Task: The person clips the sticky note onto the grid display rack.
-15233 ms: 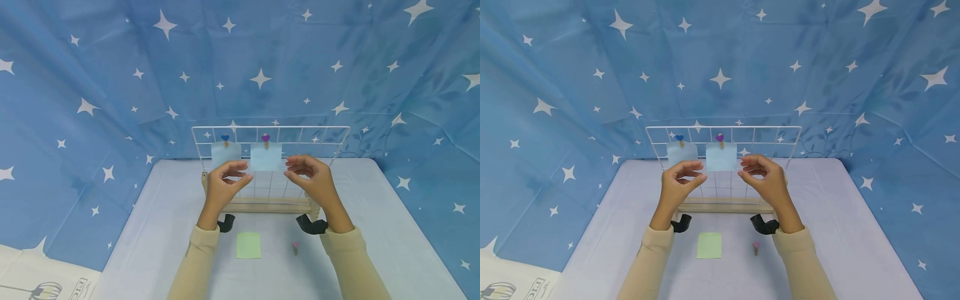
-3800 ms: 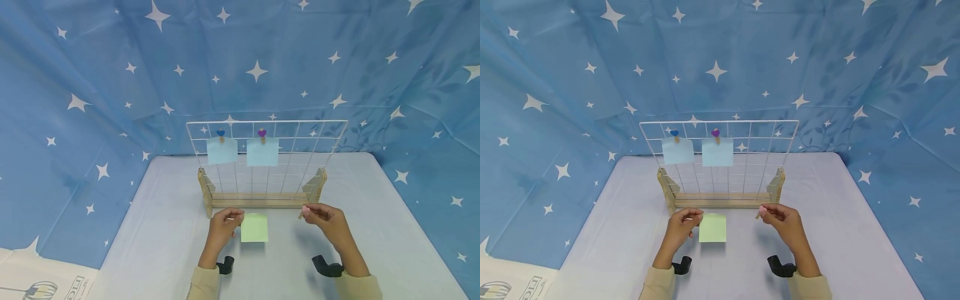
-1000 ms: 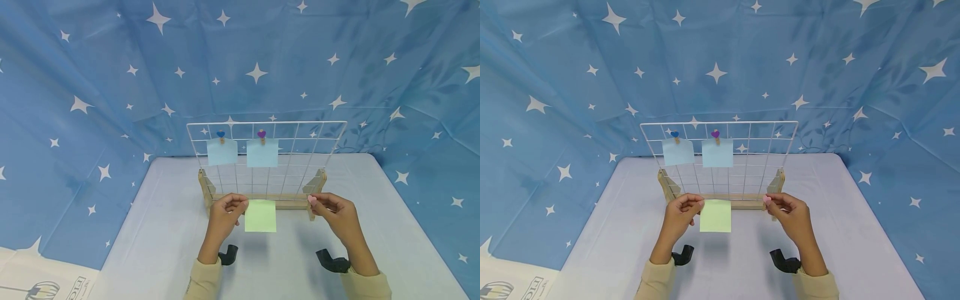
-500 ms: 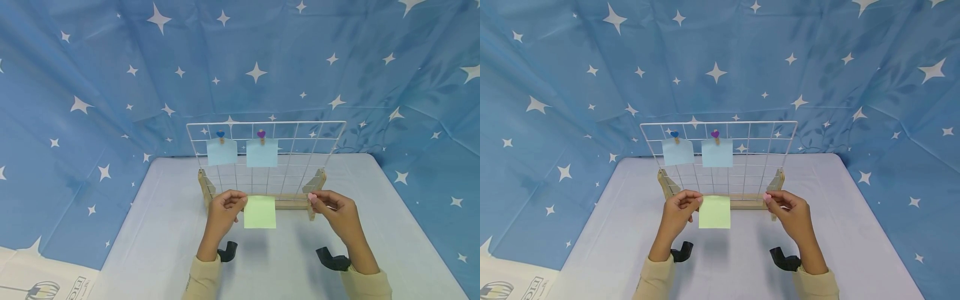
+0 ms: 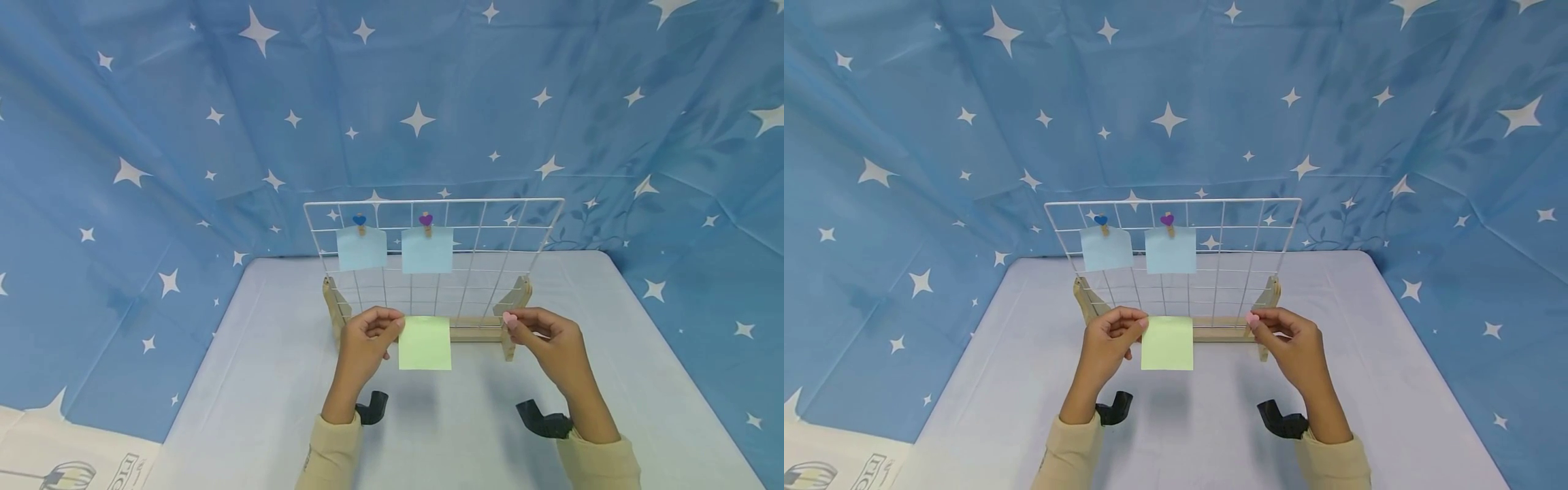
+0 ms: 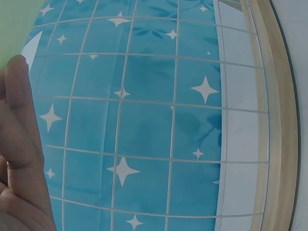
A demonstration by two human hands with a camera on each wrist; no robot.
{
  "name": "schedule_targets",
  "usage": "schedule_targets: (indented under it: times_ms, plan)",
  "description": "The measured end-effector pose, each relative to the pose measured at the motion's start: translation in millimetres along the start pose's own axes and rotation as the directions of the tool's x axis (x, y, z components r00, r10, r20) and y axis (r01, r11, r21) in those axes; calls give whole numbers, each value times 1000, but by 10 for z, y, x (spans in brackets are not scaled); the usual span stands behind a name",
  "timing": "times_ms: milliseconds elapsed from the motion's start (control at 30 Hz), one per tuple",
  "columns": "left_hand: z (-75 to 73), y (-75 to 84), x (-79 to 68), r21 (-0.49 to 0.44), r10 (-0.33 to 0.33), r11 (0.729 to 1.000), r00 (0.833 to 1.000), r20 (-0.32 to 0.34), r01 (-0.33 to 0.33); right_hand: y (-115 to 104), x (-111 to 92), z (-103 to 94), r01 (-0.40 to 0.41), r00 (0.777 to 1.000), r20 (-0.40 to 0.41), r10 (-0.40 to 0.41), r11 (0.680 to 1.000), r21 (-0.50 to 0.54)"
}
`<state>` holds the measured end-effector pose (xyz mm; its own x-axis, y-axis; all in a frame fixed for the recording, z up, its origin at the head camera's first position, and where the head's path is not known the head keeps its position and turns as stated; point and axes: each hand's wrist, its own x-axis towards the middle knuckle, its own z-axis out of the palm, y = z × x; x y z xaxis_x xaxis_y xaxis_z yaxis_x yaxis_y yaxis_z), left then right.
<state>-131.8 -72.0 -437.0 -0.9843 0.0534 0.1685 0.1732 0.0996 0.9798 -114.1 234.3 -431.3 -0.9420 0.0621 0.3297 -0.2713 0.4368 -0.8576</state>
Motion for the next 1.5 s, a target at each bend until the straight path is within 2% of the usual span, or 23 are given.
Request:
schedule_targets:
  times_ms: [433, 1000, 1233, 1500]
  plan:
    - [45, 30, 39, 7, 18, 1000, 1000, 15, -18, -11, 37, -34, 11, 1000, 4, -11, 1000, 4]
    - [106, 47, 76, 26, 56, 998, 998, 2, -56, -55, 34, -58, 5, 1000, -8, -5, 1000, 22]
    - [130, 64, 91, 31, 57, 998, 998, 10, -58, -37, 39, -70, 26, 1000, -17, -26, 999, 30]
    - [153, 92, 137, 30, 73, 997, 997, 19, -73, -41, 68, -96, -5, 1000, -9, 5, 1000, 11]
